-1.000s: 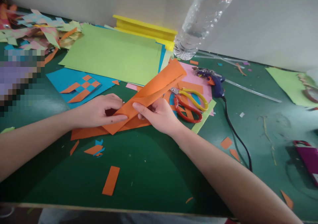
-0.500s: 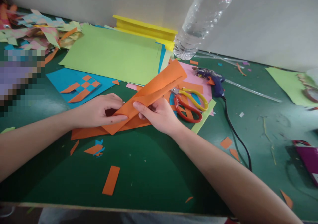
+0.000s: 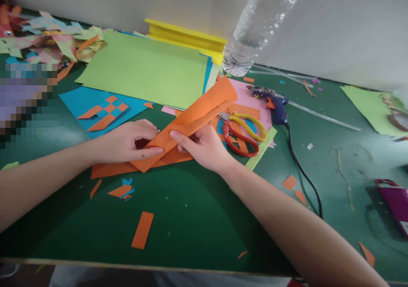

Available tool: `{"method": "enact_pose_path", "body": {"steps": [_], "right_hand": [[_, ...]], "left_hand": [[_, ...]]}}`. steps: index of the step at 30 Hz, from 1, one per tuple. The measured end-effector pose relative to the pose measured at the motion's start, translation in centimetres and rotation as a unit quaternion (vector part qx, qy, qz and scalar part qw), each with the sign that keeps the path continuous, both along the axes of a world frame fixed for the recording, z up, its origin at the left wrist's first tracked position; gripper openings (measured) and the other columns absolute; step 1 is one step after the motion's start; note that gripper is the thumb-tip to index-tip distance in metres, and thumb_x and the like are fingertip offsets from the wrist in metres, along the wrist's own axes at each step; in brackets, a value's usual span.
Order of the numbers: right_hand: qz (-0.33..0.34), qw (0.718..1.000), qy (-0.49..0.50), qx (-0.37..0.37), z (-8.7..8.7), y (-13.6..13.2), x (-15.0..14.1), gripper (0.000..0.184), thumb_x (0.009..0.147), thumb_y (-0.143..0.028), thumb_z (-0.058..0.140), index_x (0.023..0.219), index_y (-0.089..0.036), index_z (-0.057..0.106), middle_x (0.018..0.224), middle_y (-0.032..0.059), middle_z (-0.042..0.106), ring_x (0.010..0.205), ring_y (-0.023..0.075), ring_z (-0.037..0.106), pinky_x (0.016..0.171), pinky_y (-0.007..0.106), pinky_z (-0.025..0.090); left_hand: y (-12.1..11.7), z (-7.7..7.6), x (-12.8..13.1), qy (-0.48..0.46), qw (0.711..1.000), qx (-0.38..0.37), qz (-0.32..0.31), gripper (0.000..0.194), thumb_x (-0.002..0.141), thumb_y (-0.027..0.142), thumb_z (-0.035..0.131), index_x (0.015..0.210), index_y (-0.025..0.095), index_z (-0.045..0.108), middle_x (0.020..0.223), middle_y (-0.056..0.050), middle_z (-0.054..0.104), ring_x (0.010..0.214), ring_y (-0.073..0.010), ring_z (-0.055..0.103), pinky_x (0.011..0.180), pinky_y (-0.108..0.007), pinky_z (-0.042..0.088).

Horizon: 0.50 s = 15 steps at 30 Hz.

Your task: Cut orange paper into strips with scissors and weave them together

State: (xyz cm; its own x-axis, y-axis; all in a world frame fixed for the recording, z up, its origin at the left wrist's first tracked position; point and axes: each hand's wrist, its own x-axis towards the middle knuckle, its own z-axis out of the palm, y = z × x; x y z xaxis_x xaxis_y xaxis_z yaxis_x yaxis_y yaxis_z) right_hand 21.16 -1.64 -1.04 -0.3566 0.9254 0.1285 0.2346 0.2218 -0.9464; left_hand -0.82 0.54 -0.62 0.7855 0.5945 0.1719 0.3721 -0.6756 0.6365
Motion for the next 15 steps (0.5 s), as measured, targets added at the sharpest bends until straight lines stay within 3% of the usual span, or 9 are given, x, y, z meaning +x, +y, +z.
{"method": "enact_pose_path", "body": {"steps": [15], "right_hand": [[-0.011,1.000,0.008,-0.012,0.01,-0.06,-0.19,0.035,0.083,-0.051,0.067,0.070,-0.019,0.063,0.055,-0.0027,0.060,0.051,0.0098,0.056,0.051,0.024,0.046]], "left_hand": [[-0.11,0.28,0.08,0.007,1.000,0.004,0.008,0.043,0.092,0.034,0.052,0.060,0.021,0.028,0.055,0.006,0.028,0.057,-0.0124,0.040,0.067,-0.027,0.036]]}}
